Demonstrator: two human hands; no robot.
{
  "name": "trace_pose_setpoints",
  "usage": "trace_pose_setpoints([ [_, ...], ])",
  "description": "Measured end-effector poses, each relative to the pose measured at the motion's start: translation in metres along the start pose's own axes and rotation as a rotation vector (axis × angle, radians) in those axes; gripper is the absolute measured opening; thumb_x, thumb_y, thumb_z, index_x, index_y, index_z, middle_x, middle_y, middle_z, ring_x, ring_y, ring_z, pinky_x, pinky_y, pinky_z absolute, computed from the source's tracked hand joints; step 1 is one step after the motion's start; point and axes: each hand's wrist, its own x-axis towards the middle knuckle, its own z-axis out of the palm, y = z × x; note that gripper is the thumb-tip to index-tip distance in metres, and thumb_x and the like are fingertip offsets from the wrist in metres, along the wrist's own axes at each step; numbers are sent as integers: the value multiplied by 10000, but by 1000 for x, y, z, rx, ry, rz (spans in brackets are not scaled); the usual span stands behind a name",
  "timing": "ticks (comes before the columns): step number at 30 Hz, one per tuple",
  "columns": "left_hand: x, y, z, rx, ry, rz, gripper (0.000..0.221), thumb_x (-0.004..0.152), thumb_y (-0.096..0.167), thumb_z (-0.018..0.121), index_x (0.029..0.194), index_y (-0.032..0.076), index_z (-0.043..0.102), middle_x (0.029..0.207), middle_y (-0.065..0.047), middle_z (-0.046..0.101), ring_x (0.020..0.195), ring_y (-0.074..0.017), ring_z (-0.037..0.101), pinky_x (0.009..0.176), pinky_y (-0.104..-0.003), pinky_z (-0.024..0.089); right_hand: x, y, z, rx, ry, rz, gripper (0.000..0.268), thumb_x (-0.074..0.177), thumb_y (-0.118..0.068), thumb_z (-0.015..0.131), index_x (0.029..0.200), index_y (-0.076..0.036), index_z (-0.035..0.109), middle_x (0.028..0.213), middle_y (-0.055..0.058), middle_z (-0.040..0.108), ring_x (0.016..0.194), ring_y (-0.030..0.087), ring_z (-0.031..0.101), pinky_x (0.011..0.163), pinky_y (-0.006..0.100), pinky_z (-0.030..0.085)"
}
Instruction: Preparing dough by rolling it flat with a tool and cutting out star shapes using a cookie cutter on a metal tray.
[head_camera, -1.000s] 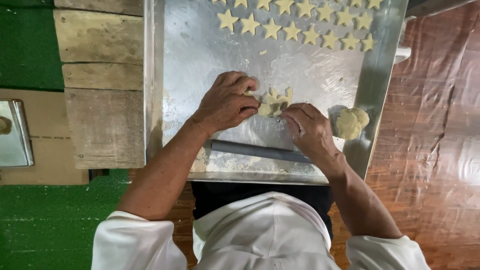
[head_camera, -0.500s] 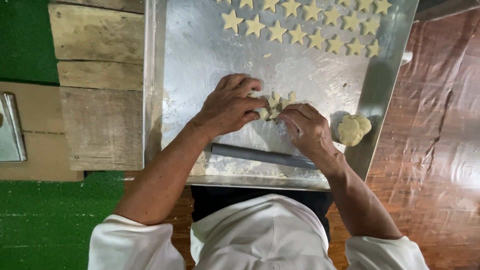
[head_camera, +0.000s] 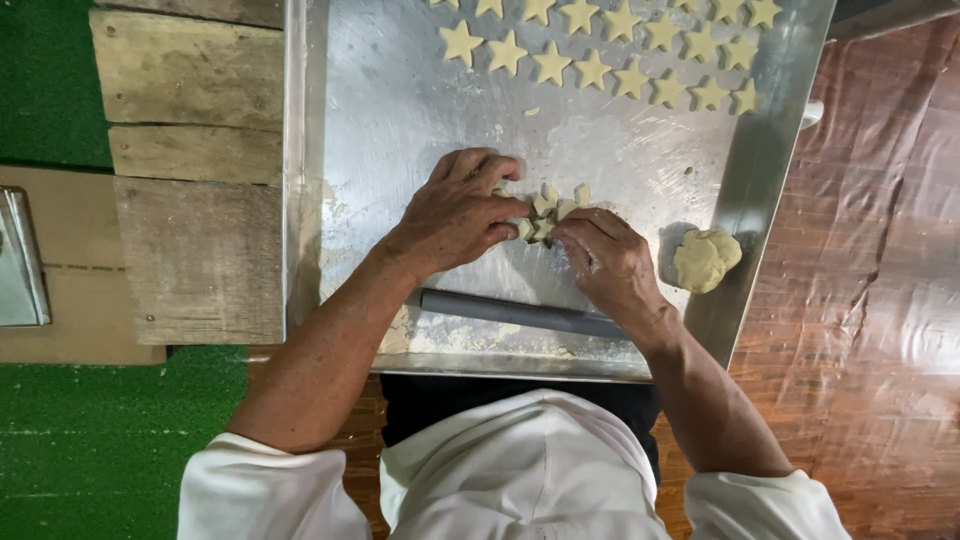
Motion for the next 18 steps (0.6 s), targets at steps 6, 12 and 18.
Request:
trace_pose_setpoints([
  [6, 1, 1, 0, -6, 6, 4, 144, 948, 310, 713, 1058, 222, 744, 1305, -29, 497, 1332, -295, 393, 1167, -579, 265, 6, -11, -5, 8, -15, 44, 74, 1003, -35, 677, 946, -48, 723, 908, 106, 692, 782, 318, 697, 687, 421, 590],
  [12, 0, 3, -2, 3, -11, 9, 166, 954, 297, 703, 1095, 222, 747, 1329, -39, 487, 1331, -315, 382, 1161, -598, 264, -3, 2, 1, 3, 15, 12, 73, 1008, -60, 672, 977, -81, 734, 932, 79, 692, 810, 316, 696, 701, 424, 590],
  [18, 1, 1, -1, 1, -11, 3, 158, 953, 289, 706, 1089, 217, 743, 1330, -48, 491, 1341, -320, 384, 1162, -598, 262, -5, 6, 4, -13, 27, 14, 66, 1002, -54, 684, 972, -80, 738, 936, 74, 696, 813, 305, 701, 715, 414, 594],
])
